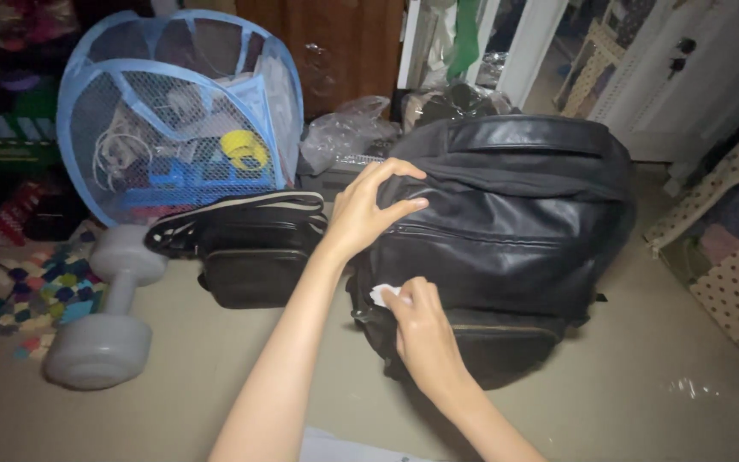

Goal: The person wipes the exterior surfaces, straps, and pockets of a backpack and two smaller bags by hand using a cloth.

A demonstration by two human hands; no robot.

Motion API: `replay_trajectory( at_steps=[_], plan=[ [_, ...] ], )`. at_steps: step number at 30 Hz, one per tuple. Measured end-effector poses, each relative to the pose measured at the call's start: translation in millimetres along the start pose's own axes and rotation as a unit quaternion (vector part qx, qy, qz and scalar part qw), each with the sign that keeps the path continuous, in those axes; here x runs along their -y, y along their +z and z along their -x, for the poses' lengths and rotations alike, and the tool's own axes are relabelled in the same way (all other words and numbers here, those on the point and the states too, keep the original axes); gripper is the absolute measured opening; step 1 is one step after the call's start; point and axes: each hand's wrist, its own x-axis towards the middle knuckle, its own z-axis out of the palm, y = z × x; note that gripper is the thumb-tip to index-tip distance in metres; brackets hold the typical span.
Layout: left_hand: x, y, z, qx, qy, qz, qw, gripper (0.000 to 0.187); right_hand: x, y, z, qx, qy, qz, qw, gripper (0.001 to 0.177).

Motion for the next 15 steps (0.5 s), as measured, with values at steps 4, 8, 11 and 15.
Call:
replay_trajectory(
  at_steps=[4, 8, 11, 15],
  plan=[
    [0.5, -1.7, 0.3, 0.004, 0.011, 0.014, 1.000, 0.036, -0.4, -18.5, -18.6, -0.079, 0.001, 0.060, 0.995, 0.038],
    [0.5, -4.6, -1.6, 0.001, 0.016, 0.029, 0.999, 0.035, -20.7, -2.0, -18.4, -0.090, -0.003, 0.067, 0.994, 0.041],
    [1.3, -4.4, -1.5, 0.004, 0.010, 0.046, 0.999, 0.036, -24.3, 10.3, 0.2, -0.048, -0.017, 0.072, 0.996, 0.045],
    [0.1, -3.8, -0.3, -0.004, 0.011, 0.046, 0.999, 0.035, -17.6, -3.5, -1.8, -0.070, -0.012, 0.029, 0.997, 0.037]
  ],
)
